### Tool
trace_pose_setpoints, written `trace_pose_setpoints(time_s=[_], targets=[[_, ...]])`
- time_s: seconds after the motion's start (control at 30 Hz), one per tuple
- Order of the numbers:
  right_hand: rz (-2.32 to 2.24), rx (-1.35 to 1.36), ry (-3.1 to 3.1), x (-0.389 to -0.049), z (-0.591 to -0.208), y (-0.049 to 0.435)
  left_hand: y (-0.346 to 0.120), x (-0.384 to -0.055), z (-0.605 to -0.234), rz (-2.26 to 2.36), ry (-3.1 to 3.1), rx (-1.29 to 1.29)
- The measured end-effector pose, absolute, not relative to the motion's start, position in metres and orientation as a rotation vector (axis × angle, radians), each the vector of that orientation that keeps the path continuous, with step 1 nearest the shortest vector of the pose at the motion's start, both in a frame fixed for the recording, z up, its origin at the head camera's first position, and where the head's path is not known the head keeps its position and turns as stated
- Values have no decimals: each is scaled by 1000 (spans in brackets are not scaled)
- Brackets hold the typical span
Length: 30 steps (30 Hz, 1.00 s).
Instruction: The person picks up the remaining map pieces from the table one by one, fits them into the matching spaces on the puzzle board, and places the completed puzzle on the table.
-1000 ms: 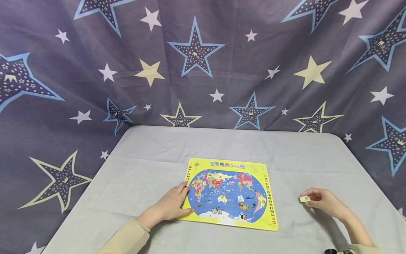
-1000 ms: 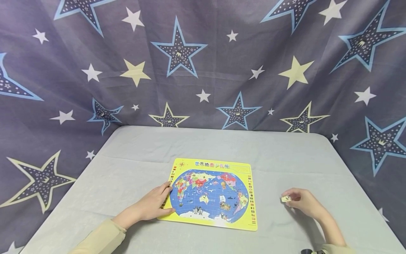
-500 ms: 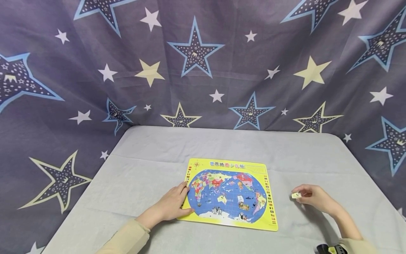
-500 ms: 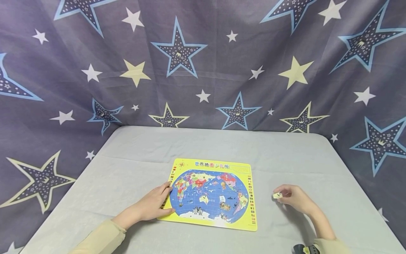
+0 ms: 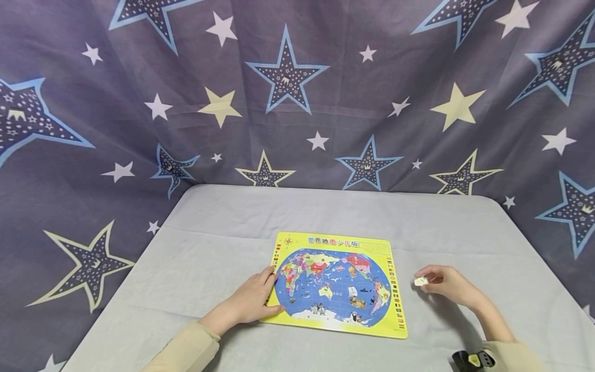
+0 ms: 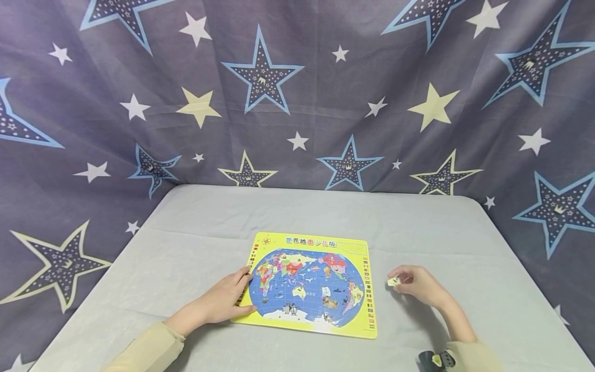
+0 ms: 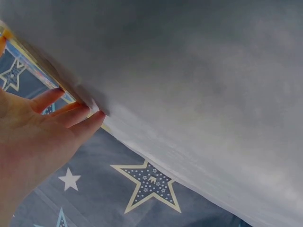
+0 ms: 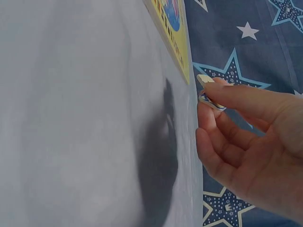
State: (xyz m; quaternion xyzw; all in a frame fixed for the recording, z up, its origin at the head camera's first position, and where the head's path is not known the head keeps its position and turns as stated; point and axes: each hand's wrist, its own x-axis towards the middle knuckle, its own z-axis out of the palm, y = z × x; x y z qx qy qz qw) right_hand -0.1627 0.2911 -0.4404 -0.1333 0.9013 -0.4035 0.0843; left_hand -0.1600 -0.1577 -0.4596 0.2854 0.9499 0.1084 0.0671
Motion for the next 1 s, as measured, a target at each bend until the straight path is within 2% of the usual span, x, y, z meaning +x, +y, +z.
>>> trace_pose_setpoints(time_s=[1.0], targets=[[-1211,-585,2568,-191,-433,227,-157,-159,-458,345,2865,850]])
